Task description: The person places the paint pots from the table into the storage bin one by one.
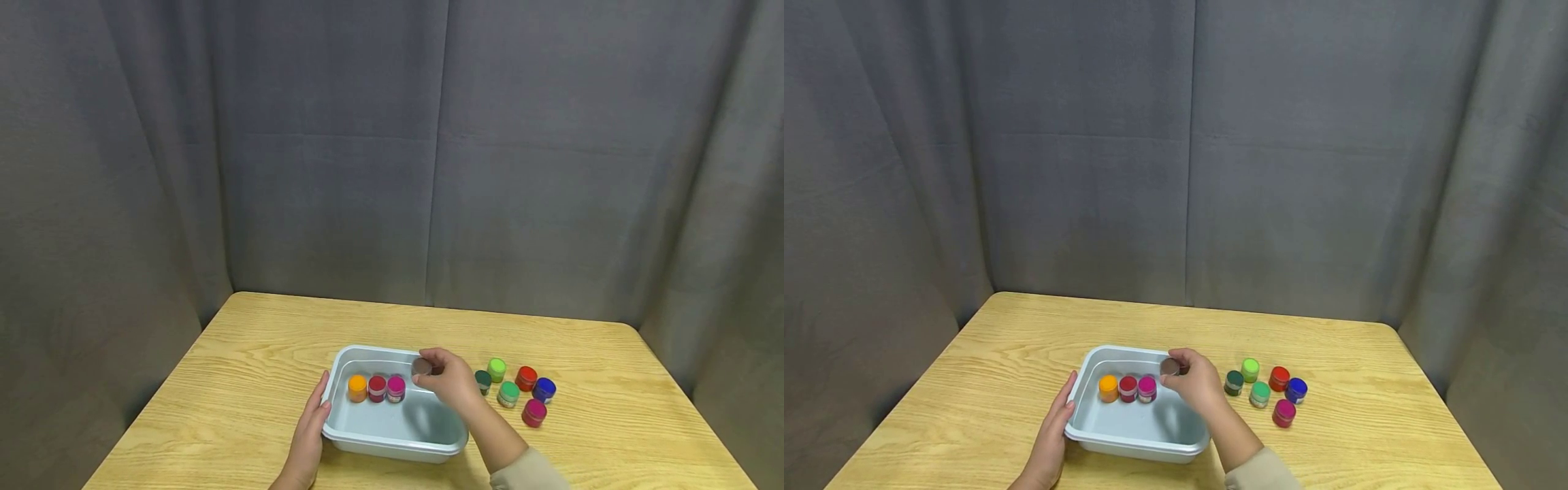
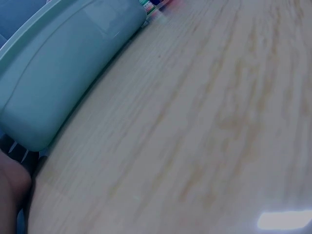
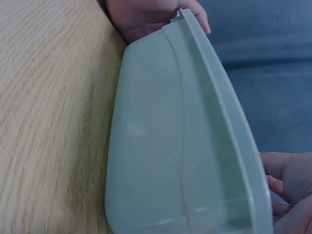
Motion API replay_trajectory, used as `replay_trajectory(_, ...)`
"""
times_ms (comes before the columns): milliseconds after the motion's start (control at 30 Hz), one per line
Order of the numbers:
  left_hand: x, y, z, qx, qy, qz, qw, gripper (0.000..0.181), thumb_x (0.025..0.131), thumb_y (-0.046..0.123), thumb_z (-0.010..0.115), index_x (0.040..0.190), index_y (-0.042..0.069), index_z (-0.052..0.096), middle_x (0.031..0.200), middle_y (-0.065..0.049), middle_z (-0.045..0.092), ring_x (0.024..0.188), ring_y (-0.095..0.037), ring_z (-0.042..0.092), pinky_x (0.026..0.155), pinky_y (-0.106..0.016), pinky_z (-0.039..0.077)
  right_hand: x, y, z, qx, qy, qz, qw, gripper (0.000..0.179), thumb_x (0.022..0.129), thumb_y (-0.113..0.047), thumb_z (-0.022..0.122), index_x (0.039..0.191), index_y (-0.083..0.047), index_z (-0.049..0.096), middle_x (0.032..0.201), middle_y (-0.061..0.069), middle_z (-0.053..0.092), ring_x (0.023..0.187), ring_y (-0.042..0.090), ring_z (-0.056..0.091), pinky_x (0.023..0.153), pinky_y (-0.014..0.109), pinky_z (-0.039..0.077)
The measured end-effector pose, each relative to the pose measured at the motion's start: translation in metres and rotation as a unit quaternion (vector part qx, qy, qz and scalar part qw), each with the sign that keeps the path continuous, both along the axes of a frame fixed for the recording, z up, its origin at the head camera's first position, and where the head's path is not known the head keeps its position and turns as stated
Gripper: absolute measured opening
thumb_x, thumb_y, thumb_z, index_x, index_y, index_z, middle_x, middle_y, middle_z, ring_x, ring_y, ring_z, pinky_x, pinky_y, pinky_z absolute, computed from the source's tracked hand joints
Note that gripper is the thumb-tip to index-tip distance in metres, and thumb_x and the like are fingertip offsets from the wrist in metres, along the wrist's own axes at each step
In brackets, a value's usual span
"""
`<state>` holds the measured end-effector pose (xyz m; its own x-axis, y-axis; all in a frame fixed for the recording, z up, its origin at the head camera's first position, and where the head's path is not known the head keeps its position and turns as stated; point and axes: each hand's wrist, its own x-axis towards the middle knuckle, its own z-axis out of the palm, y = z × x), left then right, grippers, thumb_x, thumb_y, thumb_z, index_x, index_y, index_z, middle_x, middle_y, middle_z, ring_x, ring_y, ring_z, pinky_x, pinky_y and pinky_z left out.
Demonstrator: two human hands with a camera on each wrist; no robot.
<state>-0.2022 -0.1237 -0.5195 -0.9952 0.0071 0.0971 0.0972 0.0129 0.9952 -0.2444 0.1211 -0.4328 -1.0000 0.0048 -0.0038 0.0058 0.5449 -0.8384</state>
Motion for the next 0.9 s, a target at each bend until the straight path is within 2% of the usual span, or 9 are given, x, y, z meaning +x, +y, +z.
replay_trajectory(433,0.001,0.000,0.002,-0.002,-0.004,-0.001,1.0000,0.055,0.103,0.025,0.035,0.156,0.011,0.024,0.165,-0.011,0.016,0.151,-0.040,0.011,0.121,-0.062,0.010,-0.011,-0.011,-0.011,0.050,0.015,0.045,0.9977,0.035,0.073,-0.005,0.081,0.104,-0.001,0.067,0.100,0.010,0.070,0.094,0.022,0.062,0.086,0.042,0.055)
replay_trajectory(633,0.001,0.000,0.003,0.000,-0.004,-0.002,1.0000,0.055,0.103,0.024,0.035,0.156,0.011,0.025,0.165,-0.011,0.016,0.151,-0.039,0.011,0.122,-0.061,0.010,-0.014,-0.014,-0.012,0.085,-0.003,0.039,0.9956,0.035,0.071,-0.002,0.082,0.103,-0.001,0.066,0.100,0.011,0.069,0.096,0.024,0.062,0.091,0.045,0.054)
replay_trajectory(900,0.002,0.000,0.003,-0.002,0.000,-0.003,1.0000,0.055,0.104,0.025,0.035,0.156,0.010,0.024,0.165,-0.012,0.016,0.151,-0.039,0.011,0.121,-0.061,0.009,-0.017,-0.020,-0.017,0.112,-0.020,0.033,0.9929,0.034,0.069,0.002,0.082,0.100,0.000,0.067,0.093,0.009,0.067,0.087,0.021,0.059,0.083,0.041,0.056)
